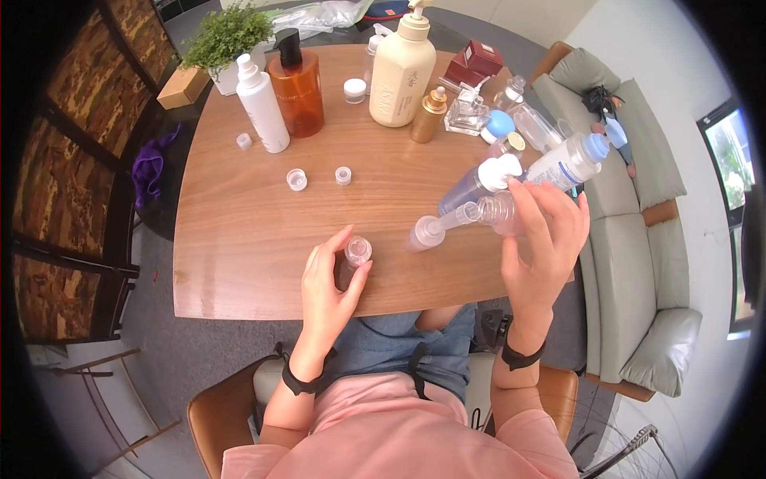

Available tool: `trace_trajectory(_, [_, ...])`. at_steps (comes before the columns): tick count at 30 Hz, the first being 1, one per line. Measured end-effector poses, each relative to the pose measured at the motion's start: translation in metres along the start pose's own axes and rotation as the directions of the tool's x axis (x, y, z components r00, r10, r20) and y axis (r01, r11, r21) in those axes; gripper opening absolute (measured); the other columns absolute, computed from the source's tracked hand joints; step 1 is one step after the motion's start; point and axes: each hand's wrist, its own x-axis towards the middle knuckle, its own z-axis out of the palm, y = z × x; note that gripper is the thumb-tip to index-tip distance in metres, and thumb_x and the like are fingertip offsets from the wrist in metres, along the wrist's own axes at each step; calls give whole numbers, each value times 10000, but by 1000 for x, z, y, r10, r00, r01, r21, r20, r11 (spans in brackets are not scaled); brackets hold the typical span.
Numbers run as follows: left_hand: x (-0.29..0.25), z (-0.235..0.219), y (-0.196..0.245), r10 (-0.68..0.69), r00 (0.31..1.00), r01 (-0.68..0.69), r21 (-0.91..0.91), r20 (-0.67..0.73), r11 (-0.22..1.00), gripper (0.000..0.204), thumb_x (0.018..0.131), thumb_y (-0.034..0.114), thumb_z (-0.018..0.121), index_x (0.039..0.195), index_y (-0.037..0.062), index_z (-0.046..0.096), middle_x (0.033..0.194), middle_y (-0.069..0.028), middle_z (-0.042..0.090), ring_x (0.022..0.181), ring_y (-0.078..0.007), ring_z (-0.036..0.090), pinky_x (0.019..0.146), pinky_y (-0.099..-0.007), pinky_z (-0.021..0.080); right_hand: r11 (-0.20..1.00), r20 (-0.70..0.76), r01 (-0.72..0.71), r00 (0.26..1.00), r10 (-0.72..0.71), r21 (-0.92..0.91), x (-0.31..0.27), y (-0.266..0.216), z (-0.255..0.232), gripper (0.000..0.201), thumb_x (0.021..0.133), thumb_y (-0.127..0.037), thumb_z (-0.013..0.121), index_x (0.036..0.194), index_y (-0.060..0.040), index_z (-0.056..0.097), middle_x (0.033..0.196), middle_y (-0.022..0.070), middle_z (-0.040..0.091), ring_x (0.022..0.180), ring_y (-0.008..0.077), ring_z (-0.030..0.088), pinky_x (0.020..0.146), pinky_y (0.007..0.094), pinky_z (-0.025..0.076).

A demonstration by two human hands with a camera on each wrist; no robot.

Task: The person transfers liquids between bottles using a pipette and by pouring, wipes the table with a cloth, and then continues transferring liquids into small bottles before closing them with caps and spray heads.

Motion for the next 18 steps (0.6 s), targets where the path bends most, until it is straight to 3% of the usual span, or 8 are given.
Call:
trace_trajectory(3, [-1,0,1,-53,999,53,-19,12,998,493,806,64,720,1270,28,559,1077,-128,655,982,-238,619,884,-336,473,1000,-5,9,1000,-9,-20,1,0,1,589,623,37,664,1157,-211,685,1096,12,602,1105,252,557,1060,549,324])
trace_trajectory(8, [-1,1,-1,-56,998,57,-20,7,998,492,807,66,718,1271,28,558,1077,-127,656,986,-240,617,888,-337,471,998,-24,33,999,-34,-47,1,2,1,613,601,63,617,1157,-190,675,1113,7,625,1170,261,539,1102,532,288])
trace_trajectory(15, [-1,-1,3,-81,997,81,-18,20,997,492,807,59,717,1271,27,557,1074,-120,652,985,-235,613,885,-335,471,999,-13,22,1000,-23,-41,3,3,0,584,625,39,654,1147,-221,692,1101,13,605,1152,263,537,1076,562,304])
trace_trajectory(18, [-1,1,0,-59,998,59,-16,9,998,487,809,58,716,1268,26,557,1075,-117,650,979,-231,614,882,-334,471,999,-17,41,999,-42,-35,2,5,0,601,605,64,601,1145,-188,679,1116,1,626,1181,260,529,1102,532,288])
